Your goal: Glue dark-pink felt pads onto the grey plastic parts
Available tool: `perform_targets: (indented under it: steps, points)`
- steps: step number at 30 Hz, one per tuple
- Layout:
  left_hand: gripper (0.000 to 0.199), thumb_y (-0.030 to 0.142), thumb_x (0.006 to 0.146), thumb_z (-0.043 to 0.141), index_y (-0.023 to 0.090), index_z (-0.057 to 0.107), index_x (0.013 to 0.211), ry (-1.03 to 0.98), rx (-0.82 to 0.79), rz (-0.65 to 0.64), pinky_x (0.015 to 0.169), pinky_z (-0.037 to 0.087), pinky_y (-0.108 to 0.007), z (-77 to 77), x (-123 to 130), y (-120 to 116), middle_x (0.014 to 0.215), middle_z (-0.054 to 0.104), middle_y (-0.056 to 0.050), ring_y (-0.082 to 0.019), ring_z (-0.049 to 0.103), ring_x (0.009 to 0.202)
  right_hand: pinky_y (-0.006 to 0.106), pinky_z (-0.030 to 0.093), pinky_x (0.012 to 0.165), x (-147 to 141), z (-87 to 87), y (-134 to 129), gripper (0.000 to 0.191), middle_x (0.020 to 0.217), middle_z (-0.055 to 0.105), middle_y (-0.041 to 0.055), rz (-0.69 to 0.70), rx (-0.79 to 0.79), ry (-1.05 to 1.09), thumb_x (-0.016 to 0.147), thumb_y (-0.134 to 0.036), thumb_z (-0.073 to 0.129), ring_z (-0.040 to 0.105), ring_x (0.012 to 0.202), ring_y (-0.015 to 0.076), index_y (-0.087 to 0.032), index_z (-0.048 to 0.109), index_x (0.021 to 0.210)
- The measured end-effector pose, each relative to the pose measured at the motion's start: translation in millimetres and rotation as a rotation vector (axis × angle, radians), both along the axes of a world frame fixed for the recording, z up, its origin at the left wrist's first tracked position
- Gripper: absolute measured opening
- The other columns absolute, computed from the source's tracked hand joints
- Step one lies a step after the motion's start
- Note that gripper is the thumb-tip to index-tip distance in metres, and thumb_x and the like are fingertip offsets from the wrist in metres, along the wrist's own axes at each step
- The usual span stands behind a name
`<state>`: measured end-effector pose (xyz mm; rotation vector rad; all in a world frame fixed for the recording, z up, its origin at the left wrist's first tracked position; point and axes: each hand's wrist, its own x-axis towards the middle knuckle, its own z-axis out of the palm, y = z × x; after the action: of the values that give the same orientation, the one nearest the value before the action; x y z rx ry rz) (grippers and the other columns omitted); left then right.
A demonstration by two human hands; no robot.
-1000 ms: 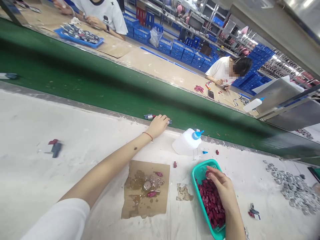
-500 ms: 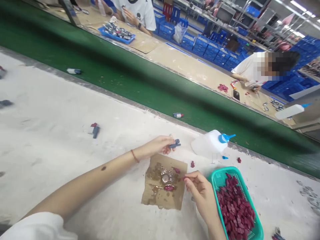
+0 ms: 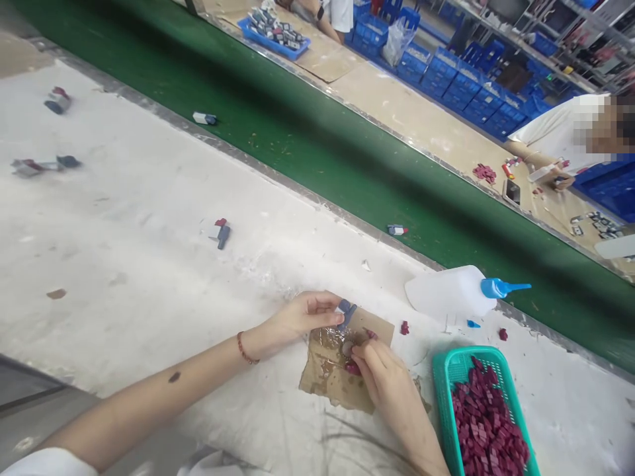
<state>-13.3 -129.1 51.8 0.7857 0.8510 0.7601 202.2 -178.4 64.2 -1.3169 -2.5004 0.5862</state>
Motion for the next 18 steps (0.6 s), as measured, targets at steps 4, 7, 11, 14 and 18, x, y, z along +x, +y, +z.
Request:
perform_targets:
  steps: [4,7,11,14,18]
  points:
    - [0.038,0.038,0.07,0.083,0.015,0.067,0.096,-0.085,-0.077,0.011,0.066,0.048,-0.026,-5.7,1.1,-1.9,0.086,0.07,-0.004,-0.015,0.063,0.075,0.03,0.044,0.057,-1.8,-3.0,-1.9,0.035,0.07,0.059,0.003,0.057,0.032,-0.013,0.103,-0.018,0.034,0.054,0.064,0.0195,-0.024,0.06,0.08]
    - [0.051,0.035,0.069,0.085,0.019,0.061,0.112,-0.16,-0.146,0.022,0.065,0.049,-0.026,-7.9,1.1,-4.2,0.083,0.067,0.0,-0.015,0.067,0.074,0.03,0.043,0.056,-3.3,-1.5,-0.6,0.035,0.07,0.058,0.0029,0.087,0.039,-0.027,0.103,-0.017,0.034,0.054,0.063,0.0192,-0.023,0.059,0.079]
    - [0.045,0.035,0.073,0.081,0.019,0.065,0.112,-0.156,-0.127,0.028,0.072,0.052,-0.028,-9.2,-0.9,-5.4,0.085,0.067,0.0,-0.018,0.07,0.082,0.029,0.047,0.057,-3.1,4.1,2.9,0.031,0.071,0.06,0.0024,0.076,-0.037,0.007,0.102,-0.016,0.036,0.058,0.065,0.0187,-0.023,0.059,0.082]
    - [0.048,0.029,0.071,0.083,0.017,0.065,0.114,-0.14,-0.108,-0.05,0.079,0.052,-0.031,-12.3,-2.1,-5.4,0.091,0.072,-0.004,-0.018,0.07,0.086,0.029,0.051,0.061,0.5,5.9,4.1,0.024,0.075,0.064,0.0029,0.005,-0.143,0.163,0.1,-0.018,0.042,0.063,0.069,0.0184,-0.023,0.061,0.089]
    - [0.049,0.031,0.068,0.085,0.015,0.064,0.109,-0.068,-0.063,-0.094,0.072,0.053,-0.029,-16.0,0.7,-8.2,0.079,0.073,-0.003,-0.016,0.069,0.074,0.029,0.055,0.068,5.9,3.8,2.1,0.012,0.083,0.072,0.0043,-0.166,-0.209,0.403,0.095,-0.019,0.055,0.069,0.076,0.019,-0.023,0.065,0.09]
